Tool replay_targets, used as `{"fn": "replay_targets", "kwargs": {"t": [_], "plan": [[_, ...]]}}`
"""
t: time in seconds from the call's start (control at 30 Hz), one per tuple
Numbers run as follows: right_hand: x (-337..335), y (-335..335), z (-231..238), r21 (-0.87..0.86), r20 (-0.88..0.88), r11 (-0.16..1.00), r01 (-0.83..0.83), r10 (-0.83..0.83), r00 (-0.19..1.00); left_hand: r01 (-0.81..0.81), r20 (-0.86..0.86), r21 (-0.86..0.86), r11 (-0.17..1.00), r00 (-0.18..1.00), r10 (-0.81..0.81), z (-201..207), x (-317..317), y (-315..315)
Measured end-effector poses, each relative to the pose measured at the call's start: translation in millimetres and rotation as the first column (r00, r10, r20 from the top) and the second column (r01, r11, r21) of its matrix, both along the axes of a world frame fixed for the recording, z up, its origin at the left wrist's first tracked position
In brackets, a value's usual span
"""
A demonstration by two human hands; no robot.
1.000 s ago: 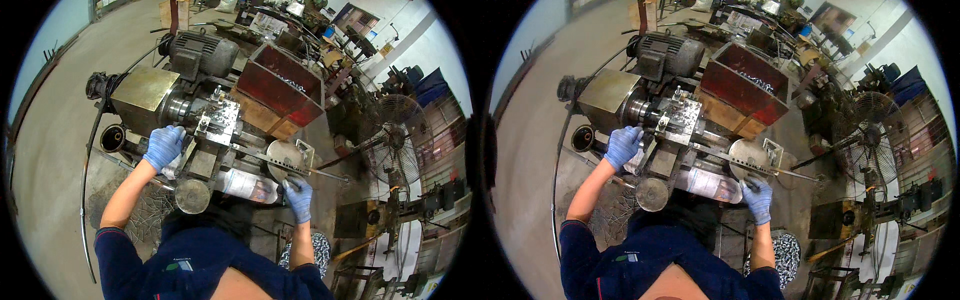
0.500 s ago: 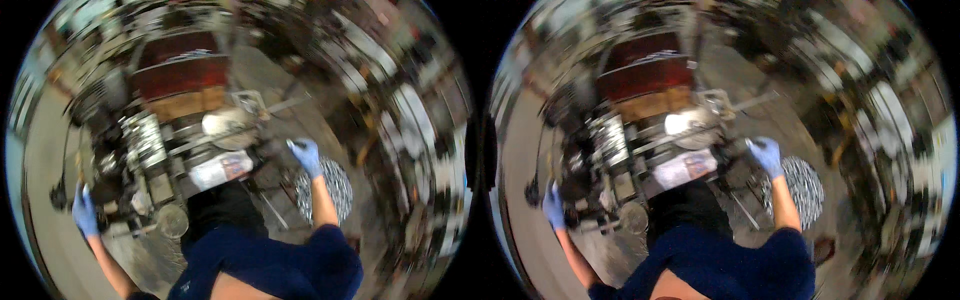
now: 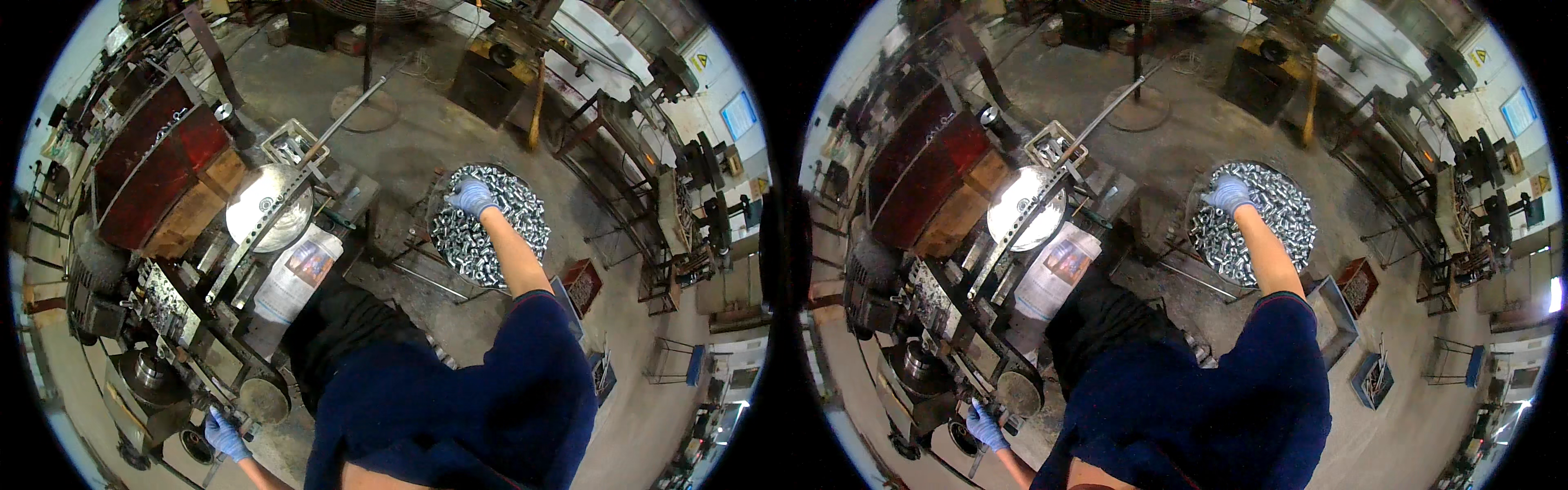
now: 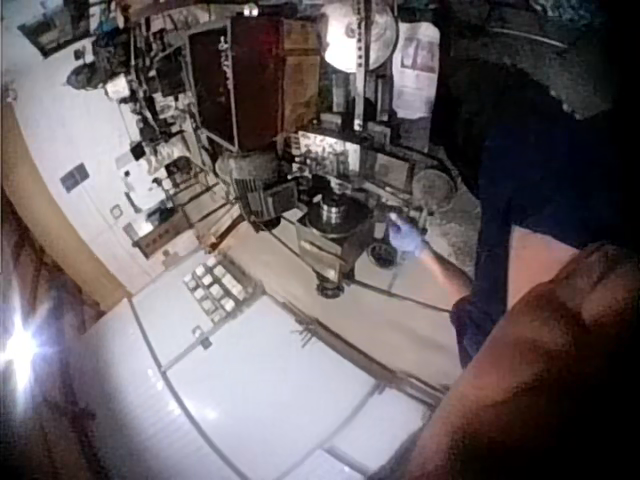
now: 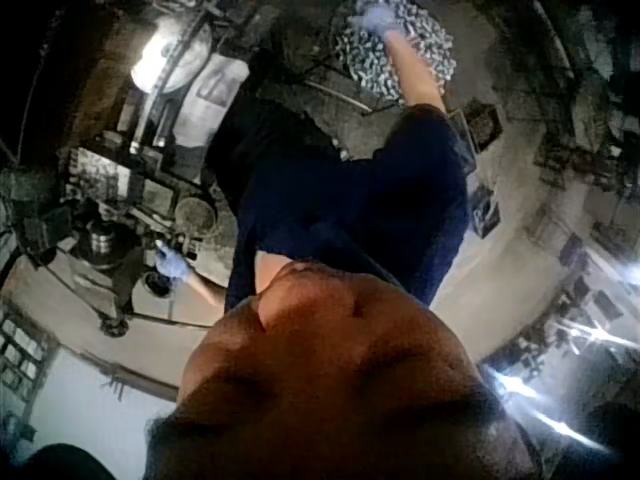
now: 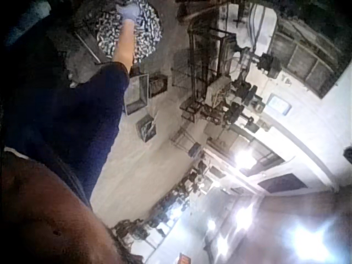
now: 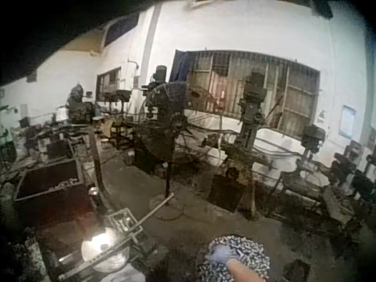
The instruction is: The person operates a metal lathe, picking up small metal components from a bin, securing them in the chuck, using a hand lever to engage the machine for cutting or shaping, and then removing the finished part and placing it back into the container.
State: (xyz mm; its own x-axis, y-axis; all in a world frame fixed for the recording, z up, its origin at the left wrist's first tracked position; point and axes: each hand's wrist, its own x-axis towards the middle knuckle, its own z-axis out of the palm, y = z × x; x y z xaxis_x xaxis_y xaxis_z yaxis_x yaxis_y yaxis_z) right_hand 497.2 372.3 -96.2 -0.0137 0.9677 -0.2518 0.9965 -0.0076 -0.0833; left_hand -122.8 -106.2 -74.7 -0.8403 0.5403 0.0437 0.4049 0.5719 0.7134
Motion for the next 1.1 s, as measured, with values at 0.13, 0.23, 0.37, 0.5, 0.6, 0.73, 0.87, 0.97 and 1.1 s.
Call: {"fn": "replay_targets", "kwargs": {"t": [0.13, 0.23, 0.37, 0.5, 0.6, 0.73, 0.87, 0.97, 1.1], "plan": [[-22, 18, -26, -0.117, 0.184, 0.963, -0.241, 0.260, 0.948, -0.015, -0.116, -0.094, 0.995, 0.993, 0.004, 21, 17, -10], [-32, 24, -41, -0.234, 0.272, 0.913, -0.335, 0.392, 0.879, -0.082, -0.294, -0.166, 0.983, 0.955, 0.030, 33, 27, -13], [11, 50, -71, -0.275, 0.366, 0.899, -0.342, 0.427, 0.827, -0.051, -0.305, -0.249, 0.967, 0.952, -0.028, 26, 11, 15], [-7, 33, -20, -0.241, 0.299, 0.949, -0.203, 0.272, 0.915, -0.136, -0.359, -0.290, 0.947, 0.933, 0.024, 34, 28, 10], [8, 25, -36, 0.044, -0.009, 0.985, -0.165, 0.166, 0.986, -0.131, -0.293, -0.220, 0.967, 0.954, 0.062, 35, 30, -5], [11, -3, -48, 0.260, -0.427, 0.958, -0.122, 0.227, 0.875, -0.082, -0.029, 0.149, 0.985, 0.996, 0.087, 80, 29, 10], [-110, -75, 31, 0.113, -0.862, 0.975, -0.193, 0.193, 0.469, 0.022, -0.085, 0.392, 0.920, 0.996, 0.013, 136, 52, 48], [-217, -133, 96, 0.121, -0.899, 0.852, -0.509, 0.311, 0.308, 0.169, 0.265, 0.383, 0.908, 0.922, -0.284, 149, 78, 90], [-321, -198, 160, 0.522, -0.710, 0.392, -0.757, 0.691, -0.132, 0.462, 0.272, 0.383, 0.800, 0.771, -0.575, 136, 113, 127]]}}
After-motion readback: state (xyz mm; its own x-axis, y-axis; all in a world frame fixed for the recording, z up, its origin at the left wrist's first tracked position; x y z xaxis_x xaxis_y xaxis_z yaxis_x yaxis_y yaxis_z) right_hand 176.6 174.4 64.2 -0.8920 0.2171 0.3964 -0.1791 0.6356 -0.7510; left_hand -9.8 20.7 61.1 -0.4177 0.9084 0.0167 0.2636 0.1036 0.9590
